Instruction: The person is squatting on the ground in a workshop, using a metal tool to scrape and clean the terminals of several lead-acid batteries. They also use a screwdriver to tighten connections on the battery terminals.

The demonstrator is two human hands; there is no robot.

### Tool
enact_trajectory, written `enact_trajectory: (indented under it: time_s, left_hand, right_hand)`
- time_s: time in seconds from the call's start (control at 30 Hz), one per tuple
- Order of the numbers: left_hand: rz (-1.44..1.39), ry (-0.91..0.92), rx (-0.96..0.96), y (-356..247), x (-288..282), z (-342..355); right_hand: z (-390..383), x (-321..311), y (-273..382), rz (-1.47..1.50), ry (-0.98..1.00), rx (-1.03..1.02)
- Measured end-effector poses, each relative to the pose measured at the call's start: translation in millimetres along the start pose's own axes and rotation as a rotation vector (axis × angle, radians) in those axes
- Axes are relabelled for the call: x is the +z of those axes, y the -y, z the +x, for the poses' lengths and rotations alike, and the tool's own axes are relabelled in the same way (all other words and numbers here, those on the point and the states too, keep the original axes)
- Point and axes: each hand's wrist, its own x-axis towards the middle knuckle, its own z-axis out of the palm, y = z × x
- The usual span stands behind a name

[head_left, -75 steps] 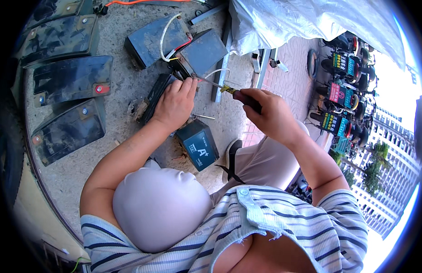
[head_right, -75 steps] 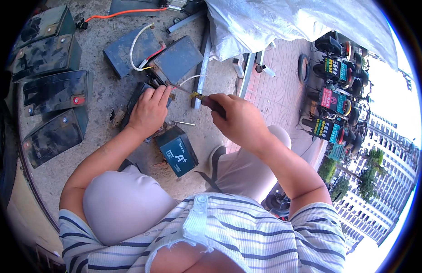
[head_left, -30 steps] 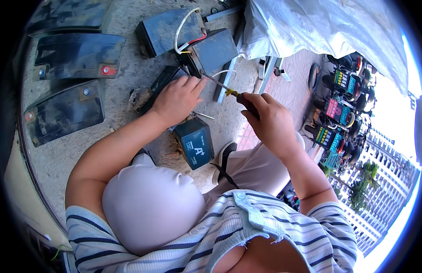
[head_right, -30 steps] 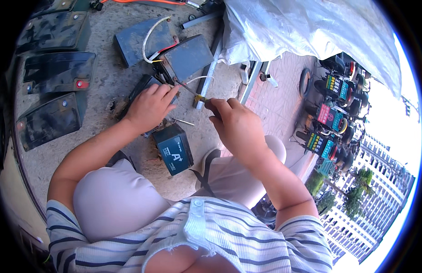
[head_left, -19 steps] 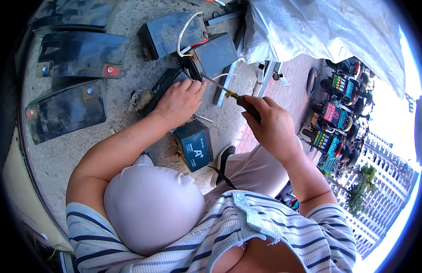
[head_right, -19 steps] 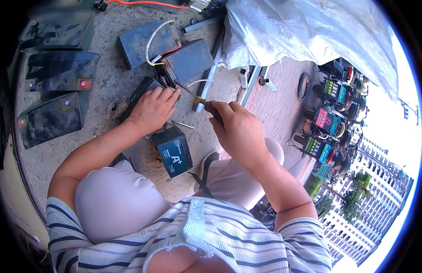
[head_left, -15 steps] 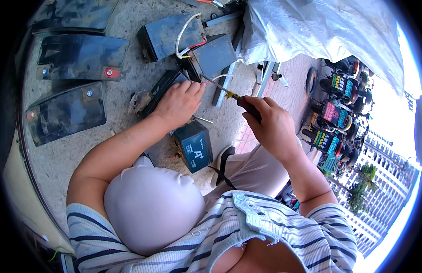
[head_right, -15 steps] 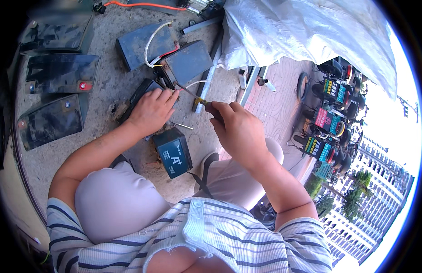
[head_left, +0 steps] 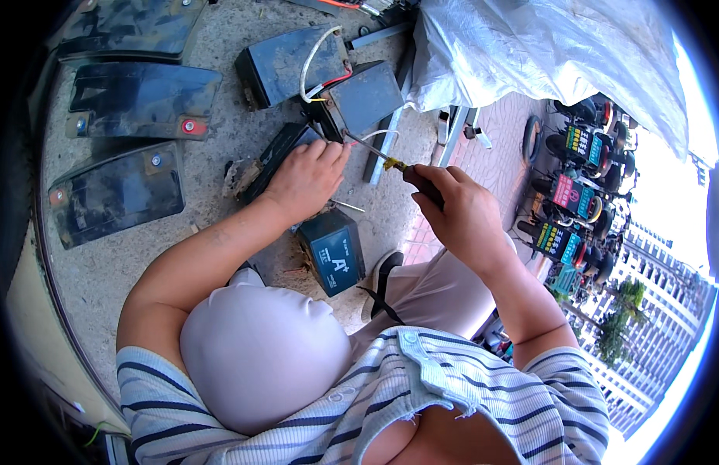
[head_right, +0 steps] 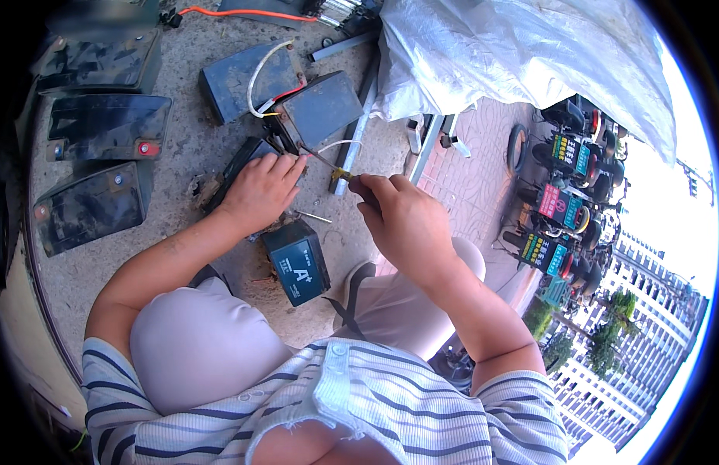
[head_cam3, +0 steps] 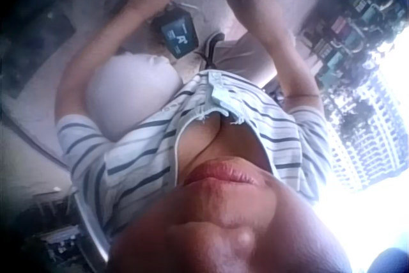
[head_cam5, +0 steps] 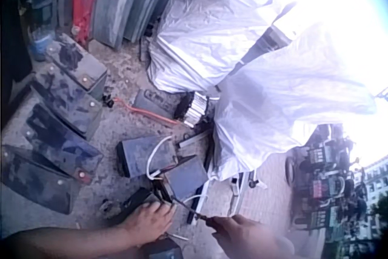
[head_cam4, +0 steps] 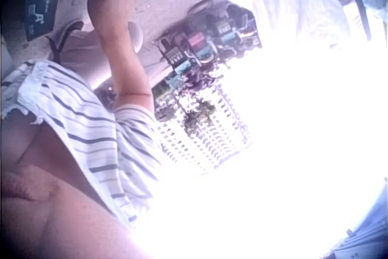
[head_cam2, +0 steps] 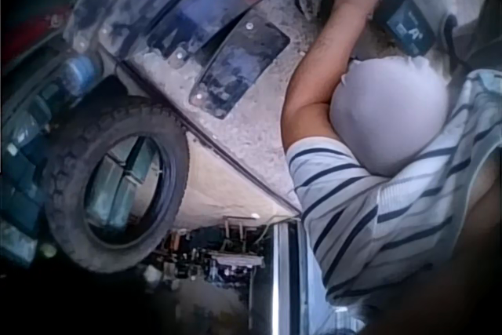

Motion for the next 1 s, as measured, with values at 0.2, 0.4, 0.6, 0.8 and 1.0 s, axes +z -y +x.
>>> enact_trajectory:
  time_s: [0.2, 0.4, 0.6, 0.8, 1.0]
  left_hand:
    - [-0.005, 0.001, 0.003, 0, 1, 0]
    - [-0.015, 0.058, -0.008, 0, 0, 0]
    - [-0.012, 0.05, -0.007, 1, 1, 1]
    - [0.004, -0.015, 0.007, 0, 3, 0]
    - [0.014, -0.005, -0.003, -1, 6, 0]
  right_hand:
    - [2, 0, 0, -0.015, 0.004, -0.003]
    - [3, -2, 0, -0.026, -0.001, -0.017]
    - [5, -4, 2, -0.044, 0.014, -0.006]
    - [8, -5, 0, -0.035, 0.032, -0.003]
    - [46, -32, -1, 0.132, 0.282, 0.01]
